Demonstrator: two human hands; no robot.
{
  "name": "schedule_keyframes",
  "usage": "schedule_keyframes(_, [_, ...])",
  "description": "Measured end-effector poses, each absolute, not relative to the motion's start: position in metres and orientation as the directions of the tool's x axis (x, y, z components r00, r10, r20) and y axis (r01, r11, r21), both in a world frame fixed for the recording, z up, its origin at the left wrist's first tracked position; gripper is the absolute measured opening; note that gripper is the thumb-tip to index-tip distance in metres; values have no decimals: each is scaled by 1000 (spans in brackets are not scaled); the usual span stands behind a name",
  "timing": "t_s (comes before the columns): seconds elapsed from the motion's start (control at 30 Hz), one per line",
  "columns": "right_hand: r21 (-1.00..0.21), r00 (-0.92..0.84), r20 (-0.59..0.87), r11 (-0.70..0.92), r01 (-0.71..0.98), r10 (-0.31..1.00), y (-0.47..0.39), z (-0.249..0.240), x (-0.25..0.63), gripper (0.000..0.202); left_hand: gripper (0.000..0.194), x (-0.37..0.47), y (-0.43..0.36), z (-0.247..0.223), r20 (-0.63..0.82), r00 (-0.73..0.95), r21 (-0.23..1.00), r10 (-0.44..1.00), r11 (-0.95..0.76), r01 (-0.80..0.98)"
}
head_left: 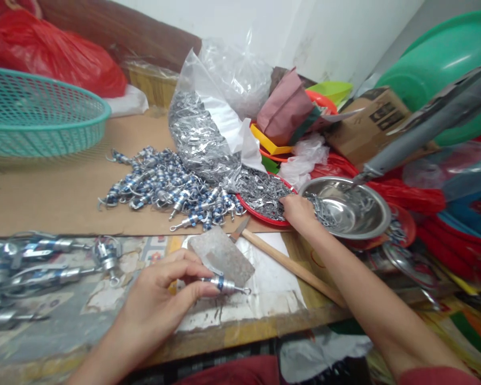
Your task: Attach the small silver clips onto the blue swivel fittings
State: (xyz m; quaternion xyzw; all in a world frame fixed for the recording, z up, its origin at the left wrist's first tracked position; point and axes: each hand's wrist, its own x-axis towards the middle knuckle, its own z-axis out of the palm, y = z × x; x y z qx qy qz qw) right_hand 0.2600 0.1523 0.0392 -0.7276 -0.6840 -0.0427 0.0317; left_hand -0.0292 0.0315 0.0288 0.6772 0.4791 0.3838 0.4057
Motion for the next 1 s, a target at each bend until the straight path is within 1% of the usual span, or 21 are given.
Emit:
schedule_keyframes(0.1, [55, 73, 85, -78, 995, 994, 162, 39, 264, 29, 11, -29, 29, 30, 125, 239, 928, 963, -199, 316])
schedule_keyframes(0.2, [25, 57, 126, -60, 998, 990, 160, 42, 264, 21, 14, -28, 28, 32, 132, 245, 928, 961, -207, 309])
schedule_keyframes(0.3, [-84, 14, 199, 2, 996, 980, 148, 49, 255, 16, 15, -27, 27, 33, 174, 242, 916, 954, -247, 315])
schedule_keyframes(0.37, [-166, -35, 240, 76, 983, 970, 130, 53, 240, 17, 15, -27, 27, 33, 203, 234, 908, 951, -272, 318])
schedule_keyframes(0.43, [-286, -104, 277, 185, 940, 955, 106, 57, 218, 16, 18, -27, 27, 33, 211, 219, 904, 953, -275, 328])
schedule_keyframes(0.47, [-355, -148, 296, 253, 900, 944, 91, 58, 205, 16, 20, -27, 27, 33, 211, 206, 904, 956, -270, 330])
schedule_keyframes(0.5, [-509, -203, 345, 365, 780, 916, 77, 59, 194, 14, 22, -27, 27, 33, 208, 195, 907, 958, -264, 328])
schedule_keyframes(0.53, [-600, -260, 382, 452, 660, 887, 64, 59, 183, 13, 24, -26, 27, 33, 205, 185, 912, 961, -257, 321])
schedule_keyframes(0.6, [-687, -343, 456, 570, 450, 821, 43, 59, 165, 16, 29, -25, 27, 33, 196, 167, 924, 966, -239, 299])
schedule_keyframes(0.63, [-703, -368, 469, 592, 395, 803, 36, 58, 160, 19, 30, -25, 27, 34, 190, 158, 929, 969, -230, 290])
schedule_keyframes(0.7, [-744, -367, 452, 571, 348, 813, 28, 56, 153, 21, 32, -24, 27, 35, 186, 143, 936, 972, -219, 275])
schedule_keyframes(0.8, [-814, -299, 394, 481, 325, 869, 25, 52, 149, 18, 29, -23, 27, 37, 195, 150, 938, 969, -229, 261])
schedule_keyframes(0.9, [-846, -275, 386, 456, 276, 881, 24, 50, 149, 16, 23, -24, 26, 38, 214, 204, 932, 955, -262, 251])
schedule_keyframes(1.0, [-849, -285, 398, 468, 246, 872, 19, 48, 150, 19, 23, -25, 24, 38, 214, 214, 939, 953, -261, 223])
